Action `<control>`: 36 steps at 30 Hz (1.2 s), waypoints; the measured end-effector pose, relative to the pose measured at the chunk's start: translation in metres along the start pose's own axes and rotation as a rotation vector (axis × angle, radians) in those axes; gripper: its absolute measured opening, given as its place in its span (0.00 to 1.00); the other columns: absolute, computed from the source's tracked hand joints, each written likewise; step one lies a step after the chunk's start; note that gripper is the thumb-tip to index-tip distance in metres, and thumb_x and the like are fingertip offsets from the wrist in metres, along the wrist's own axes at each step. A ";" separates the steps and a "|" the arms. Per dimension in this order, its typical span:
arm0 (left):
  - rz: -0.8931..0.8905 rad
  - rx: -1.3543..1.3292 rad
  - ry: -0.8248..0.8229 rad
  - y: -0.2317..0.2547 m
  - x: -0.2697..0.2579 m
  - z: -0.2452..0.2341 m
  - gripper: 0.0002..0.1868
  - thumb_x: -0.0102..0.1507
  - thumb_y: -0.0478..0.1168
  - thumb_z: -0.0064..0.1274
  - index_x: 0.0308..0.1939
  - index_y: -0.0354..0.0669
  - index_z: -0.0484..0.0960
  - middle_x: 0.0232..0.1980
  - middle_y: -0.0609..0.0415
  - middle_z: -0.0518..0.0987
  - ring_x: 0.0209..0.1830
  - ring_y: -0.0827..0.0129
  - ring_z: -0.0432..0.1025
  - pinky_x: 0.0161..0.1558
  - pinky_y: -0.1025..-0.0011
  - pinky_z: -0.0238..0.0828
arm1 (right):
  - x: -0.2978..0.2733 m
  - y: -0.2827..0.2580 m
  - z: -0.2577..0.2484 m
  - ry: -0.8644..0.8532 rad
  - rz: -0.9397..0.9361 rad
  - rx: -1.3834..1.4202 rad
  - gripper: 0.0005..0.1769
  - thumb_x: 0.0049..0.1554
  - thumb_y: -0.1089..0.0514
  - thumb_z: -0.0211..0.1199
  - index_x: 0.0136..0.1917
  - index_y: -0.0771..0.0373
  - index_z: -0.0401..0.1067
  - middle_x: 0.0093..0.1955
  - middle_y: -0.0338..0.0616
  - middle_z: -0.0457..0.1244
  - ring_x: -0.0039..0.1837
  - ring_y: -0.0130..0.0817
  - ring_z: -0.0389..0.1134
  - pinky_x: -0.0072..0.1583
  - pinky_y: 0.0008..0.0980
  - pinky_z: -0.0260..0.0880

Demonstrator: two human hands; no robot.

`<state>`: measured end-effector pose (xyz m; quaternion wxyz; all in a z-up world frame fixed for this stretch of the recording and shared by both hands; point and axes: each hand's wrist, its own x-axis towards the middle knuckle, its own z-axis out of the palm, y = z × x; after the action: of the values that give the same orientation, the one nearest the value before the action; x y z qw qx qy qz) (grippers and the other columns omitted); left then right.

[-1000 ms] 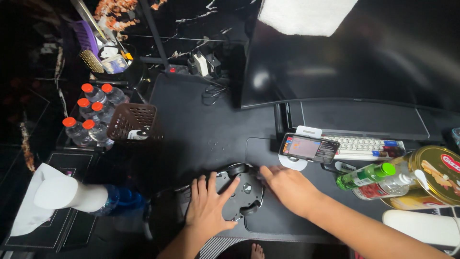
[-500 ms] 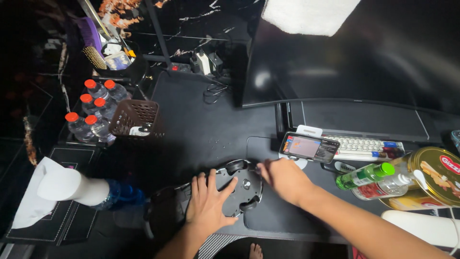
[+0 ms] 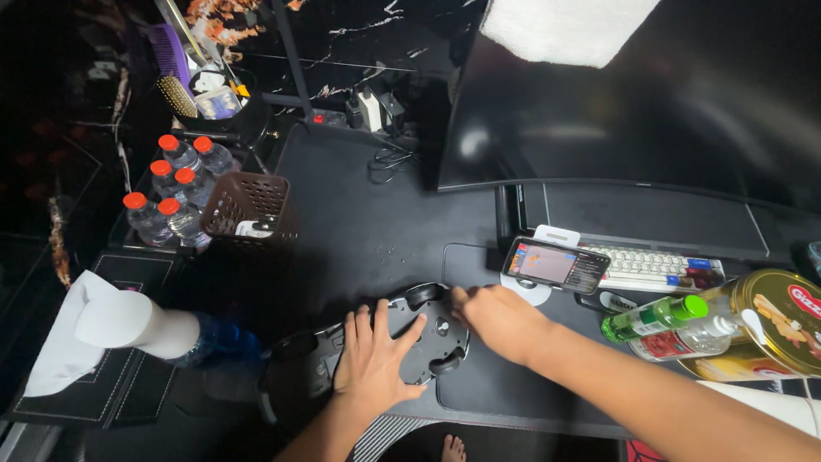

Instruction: Unscrewing the bottom panel of a remote-controlled toy car using a screwdriver.

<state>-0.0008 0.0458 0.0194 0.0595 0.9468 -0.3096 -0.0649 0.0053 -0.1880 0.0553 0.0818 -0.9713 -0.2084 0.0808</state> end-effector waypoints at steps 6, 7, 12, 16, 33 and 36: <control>-0.016 -0.017 -0.020 -0.001 0.001 -0.004 0.60 0.43 0.66 0.71 0.77 0.69 0.60 0.74 0.31 0.53 0.69 0.31 0.51 0.68 0.39 0.43 | 0.006 -0.007 0.000 0.022 0.306 0.218 0.16 0.62 0.51 0.57 0.48 0.68 0.71 0.34 0.62 0.67 0.41 0.63 0.70 0.45 0.53 0.72; -0.013 -0.011 -0.024 0.000 0.001 -0.005 0.59 0.44 0.65 0.71 0.77 0.69 0.60 0.73 0.31 0.54 0.69 0.30 0.52 0.68 0.39 0.43 | 0.006 -0.006 0.001 0.038 0.359 0.245 0.17 0.62 0.50 0.57 0.46 0.68 0.72 0.34 0.64 0.67 0.42 0.63 0.70 0.46 0.52 0.72; -0.011 -0.020 -0.009 -0.001 0.002 -0.005 0.58 0.44 0.65 0.71 0.76 0.68 0.62 0.73 0.31 0.54 0.68 0.30 0.52 0.68 0.38 0.43 | 0.015 -0.002 0.003 0.076 0.557 0.367 0.23 0.60 0.47 0.59 0.36 0.70 0.75 0.34 0.62 0.68 0.43 0.60 0.72 0.49 0.49 0.73; 0.009 -0.025 0.019 -0.002 0.002 -0.004 0.59 0.42 0.65 0.72 0.75 0.67 0.63 0.73 0.30 0.55 0.67 0.29 0.53 0.67 0.38 0.44 | 0.025 0.008 0.014 0.037 0.620 0.316 0.25 0.60 0.45 0.60 0.37 0.72 0.77 0.37 0.66 0.68 0.47 0.63 0.71 0.53 0.49 0.73; 0.001 -0.215 0.070 -0.027 0.021 -0.021 0.63 0.41 0.75 0.66 0.75 0.58 0.62 0.72 0.31 0.61 0.63 0.34 0.58 0.61 0.42 0.50 | 0.014 0.009 -0.058 -0.004 0.572 0.219 0.26 0.58 0.41 0.62 0.41 0.68 0.79 0.39 0.61 0.69 0.48 0.58 0.73 0.53 0.48 0.72; -0.237 -0.525 0.144 -0.064 0.056 0.005 0.41 0.60 0.66 0.50 0.73 0.55 0.63 0.54 0.37 0.78 0.54 0.39 0.70 0.59 0.45 0.63 | 0.008 0.031 -0.067 0.167 0.564 0.374 0.25 0.56 0.40 0.64 0.42 0.66 0.79 0.31 0.56 0.69 0.37 0.49 0.72 0.45 0.42 0.71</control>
<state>0.0799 0.0632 0.0000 0.3161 0.9307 -0.1646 -0.0818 0.0378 -0.2208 0.1134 0.2497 -0.9621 0.0940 0.0571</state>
